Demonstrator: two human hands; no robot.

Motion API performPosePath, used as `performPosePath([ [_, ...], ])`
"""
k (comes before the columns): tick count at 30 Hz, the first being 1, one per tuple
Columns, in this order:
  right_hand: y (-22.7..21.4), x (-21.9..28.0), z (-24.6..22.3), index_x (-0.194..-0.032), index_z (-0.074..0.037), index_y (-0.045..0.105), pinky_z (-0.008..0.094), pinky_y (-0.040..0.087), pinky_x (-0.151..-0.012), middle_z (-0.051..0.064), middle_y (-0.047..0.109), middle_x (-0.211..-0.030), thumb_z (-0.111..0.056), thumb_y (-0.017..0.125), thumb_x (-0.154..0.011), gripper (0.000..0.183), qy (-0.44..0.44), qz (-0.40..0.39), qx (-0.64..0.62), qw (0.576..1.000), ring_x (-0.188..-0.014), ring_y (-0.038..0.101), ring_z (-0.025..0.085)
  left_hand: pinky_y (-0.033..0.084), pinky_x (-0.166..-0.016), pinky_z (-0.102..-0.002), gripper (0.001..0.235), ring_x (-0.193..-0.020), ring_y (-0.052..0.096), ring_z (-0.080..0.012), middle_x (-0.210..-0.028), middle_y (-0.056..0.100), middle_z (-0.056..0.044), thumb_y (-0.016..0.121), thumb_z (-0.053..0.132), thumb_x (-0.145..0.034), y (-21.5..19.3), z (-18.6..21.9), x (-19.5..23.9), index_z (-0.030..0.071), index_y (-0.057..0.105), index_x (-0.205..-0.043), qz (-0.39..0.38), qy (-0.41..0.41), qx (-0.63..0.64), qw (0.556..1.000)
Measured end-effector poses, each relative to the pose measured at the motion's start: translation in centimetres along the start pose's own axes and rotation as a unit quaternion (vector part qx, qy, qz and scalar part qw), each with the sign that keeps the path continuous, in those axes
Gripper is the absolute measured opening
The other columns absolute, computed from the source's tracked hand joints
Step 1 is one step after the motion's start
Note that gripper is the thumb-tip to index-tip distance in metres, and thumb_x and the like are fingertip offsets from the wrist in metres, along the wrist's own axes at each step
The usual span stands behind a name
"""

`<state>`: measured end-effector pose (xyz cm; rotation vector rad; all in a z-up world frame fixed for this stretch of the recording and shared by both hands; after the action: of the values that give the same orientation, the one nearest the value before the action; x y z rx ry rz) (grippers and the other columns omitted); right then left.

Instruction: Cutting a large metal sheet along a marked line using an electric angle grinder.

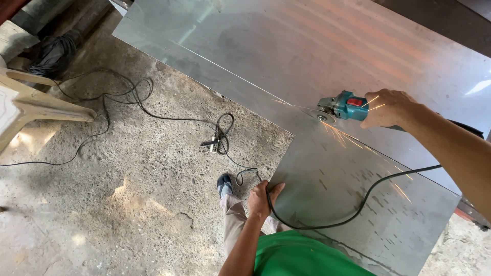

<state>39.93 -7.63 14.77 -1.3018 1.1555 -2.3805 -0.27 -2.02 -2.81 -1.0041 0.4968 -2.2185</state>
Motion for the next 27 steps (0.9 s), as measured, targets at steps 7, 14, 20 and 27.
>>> performPosePath([
  [7, 2.0, -2.0, 1.2, -0.107, -0.015, 0.070, 0.037, 0.059, -0.080, 0.006, 0.079, -0.096, -0.066, 0.078, -0.073, 0.062, -0.036, 0.020, 0.010, 0.999, -0.091, 0.076, 0.024, 0.056, -0.056, -0.038, 0.057, -0.058, 0.069, -0.0219, -0.074, 0.075, -0.004, 0.073, 0.068, -0.082, 0.6, -0.5, -0.3, 0.012, 0.062, -0.076, -0.007, -0.004, -0.002, 1.000],
  [14, 0.9, 0.6, 0.5, -0.114, -0.017, 0.072, 0.038, 0.060, -0.082, 0.007, 0.080, -0.098, -0.047, 0.080, -0.068, 0.056, 0.019, -0.009, -0.006, 1.000, -0.090, 0.075, 0.027, 0.055, -0.062, -0.044, 0.060, -0.061, 0.069, -0.0295, -0.073, 0.074, -0.009, 0.074, 0.068, -0.081, 0.5, -0.2, -0.2, 0.009, 0.062, -0.075, 0.011, 0.000, -0.006, 1.000],
  [20, 0.7, 0.3, 0.3, -0.120, -0.016, 0.070, 0.040, 0.059, -0.084, 0.009, 0.079, -0.102, -0.049, 0.081, -0.070, 0.060, 0.020, 0.000, -0.023, 1.000, -0.092, 0.075, 0.028, 0.055, -0.064, -0.045, 0.060, -0.064, 0.070, -0.0313, -0.075, 0.074, -0.010, 0.075, 0.067, -0.080, 0.4, 0.0, 0.0, 0.009, 0.061, -0.076, 0.014, -0.003, 0.002, 1.000],
  [27, -0.3, -0.8, -1.1, -0.118, -0.014, 0.070, 0.043, 0.056, -0.090, 0.012, 0.079, -0.101, -0.045, 0.083, -0.069, 0.059, 0.000, 0.018, -0.070, 0.997, -0.096, 0.073, 0.033, 0.054, -0.068, -0.043, 0.059, -0.068, 0.070, -0.0301, -0.078, 0.075, -0.009, 0.074, 0.066, -0.082, -0.5, 0.9, 0.5, 0.009, 0.063, -0.080, -0.012, -0.022, 0.007, 1.000],
])
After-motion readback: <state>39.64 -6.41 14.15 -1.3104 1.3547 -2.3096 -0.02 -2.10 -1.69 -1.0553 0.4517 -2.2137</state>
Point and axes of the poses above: each hand's wrist, its own x-axis away from the middle knuckle, its own y-axis out of the palm, z = x × y, the point moved 3 cm from there along -x, towards the middle knuckle
